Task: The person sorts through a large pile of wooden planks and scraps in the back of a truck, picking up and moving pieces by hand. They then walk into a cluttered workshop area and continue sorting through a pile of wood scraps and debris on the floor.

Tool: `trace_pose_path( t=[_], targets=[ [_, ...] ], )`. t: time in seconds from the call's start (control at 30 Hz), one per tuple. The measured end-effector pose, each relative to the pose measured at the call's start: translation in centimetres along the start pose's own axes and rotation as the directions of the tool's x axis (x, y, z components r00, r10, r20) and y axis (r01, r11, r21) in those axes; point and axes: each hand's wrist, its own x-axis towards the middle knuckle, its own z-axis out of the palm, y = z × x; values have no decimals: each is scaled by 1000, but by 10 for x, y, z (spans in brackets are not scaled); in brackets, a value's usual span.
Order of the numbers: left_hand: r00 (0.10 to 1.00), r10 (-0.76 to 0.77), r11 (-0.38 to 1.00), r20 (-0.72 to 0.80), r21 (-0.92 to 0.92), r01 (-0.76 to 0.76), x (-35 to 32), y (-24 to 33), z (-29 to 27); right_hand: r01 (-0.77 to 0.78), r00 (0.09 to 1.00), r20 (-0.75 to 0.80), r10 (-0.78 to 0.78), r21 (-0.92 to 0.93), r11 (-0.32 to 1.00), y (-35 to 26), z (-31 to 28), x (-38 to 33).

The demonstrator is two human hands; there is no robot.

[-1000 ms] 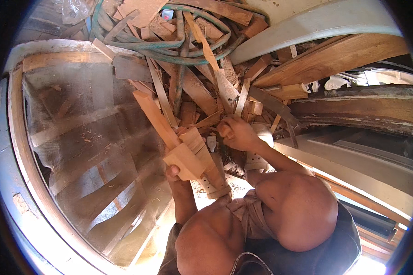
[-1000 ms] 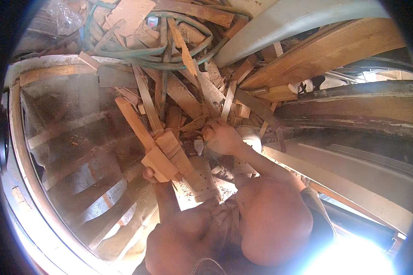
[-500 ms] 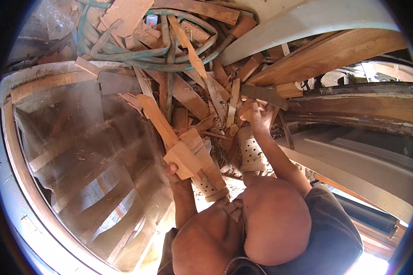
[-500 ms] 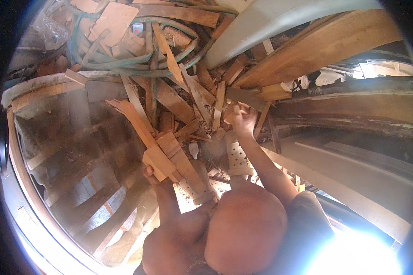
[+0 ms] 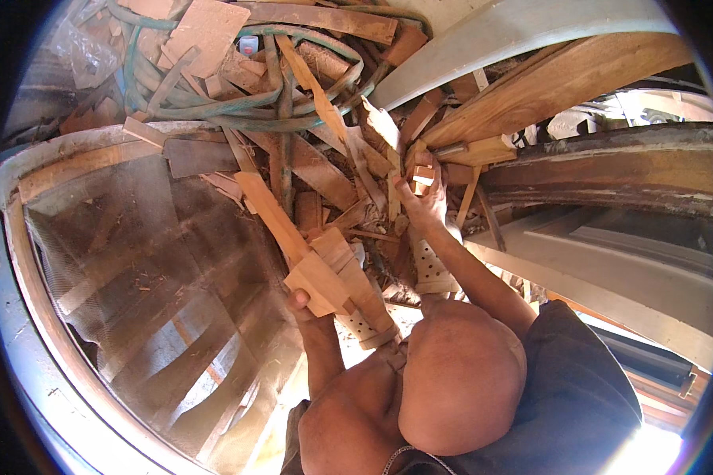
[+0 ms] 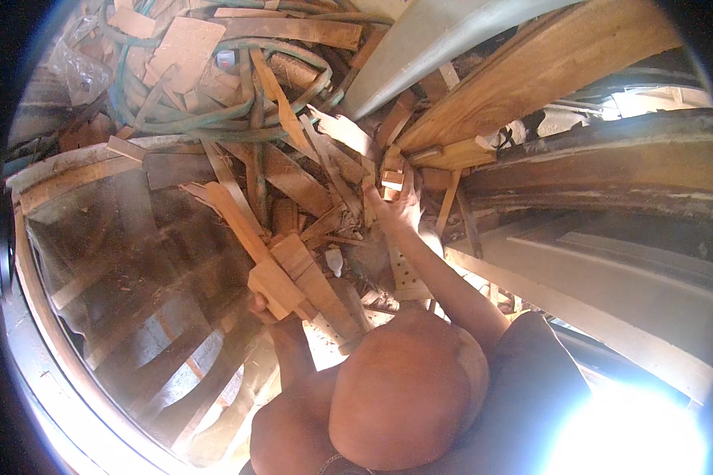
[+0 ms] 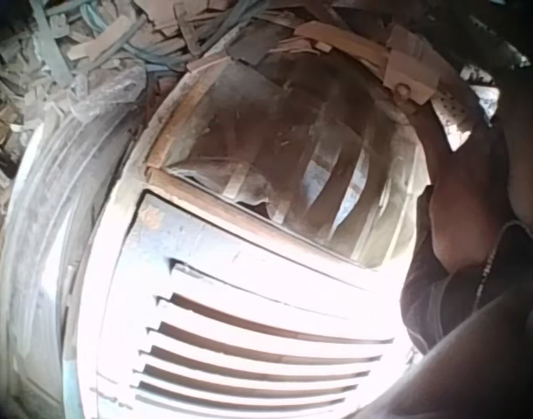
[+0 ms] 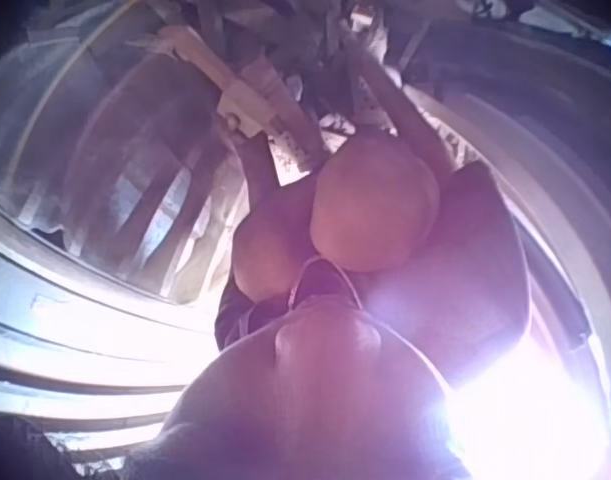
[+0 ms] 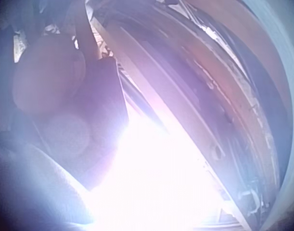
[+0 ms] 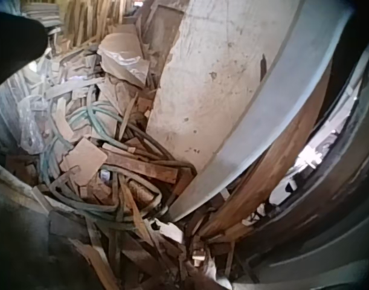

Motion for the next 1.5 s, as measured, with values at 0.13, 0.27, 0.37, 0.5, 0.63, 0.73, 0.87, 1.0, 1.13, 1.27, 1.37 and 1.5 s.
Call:
trace_pose_path(
  t=[0.13,0.27,0.37,0.5,0.63,0.73,0.87,1.0,1.13,1.27,1.37,1.5],
  targets=[
    [999,30,998,-13,56,-29,-4,2,7,310,950,82,-301,-130,942,-8,-6,-2],
    [999,-13,999,-51,50,15,-8,2,0,329,944,95,-315,-315,890,-19,-5,-3],
    [997,-37,998,-63,52,41,-10,1,3,338,939,165,-301,-281,898,-25,-11,-4],
    [991,-62,996,-118,61,69,-5,3,35,321,927,275,-254,-236,917,-18,-20,-2],
    [996,-78,996,-53,50,81,3,-2,29,316,928,297,-224,-312,896,-16,-23,-3],
    [988,-104,993,-116,48,110,2,-10,14,403,914,172,-369,-269,874,4,-19,9],
    [976,-192,968,-100,145,206,18,-21,6,472,881,144,-451,-336,815,-1,-18,8],
    [956,-291,889,23,376,262,60,-46,6,498,867,192,-460,-298,814,-2,-17,12],
    [940,-337,838,60,474,270,72,-73,-1,533,844,198,-498,-205,821,4,-17,17],
    [920,-387,839,62,438,323,78,-84,-7,543,838,128,-531,-99,834,3,-24,15],
    [906,-419,783,59,529,328,85,-81,6,563,817,165,-552,-23,826,5,-25,22],
    [903,-428,790,44,503,350,87,-84,-2,645,749,181,-637,18,764,-6,-29,29]
  ],
)
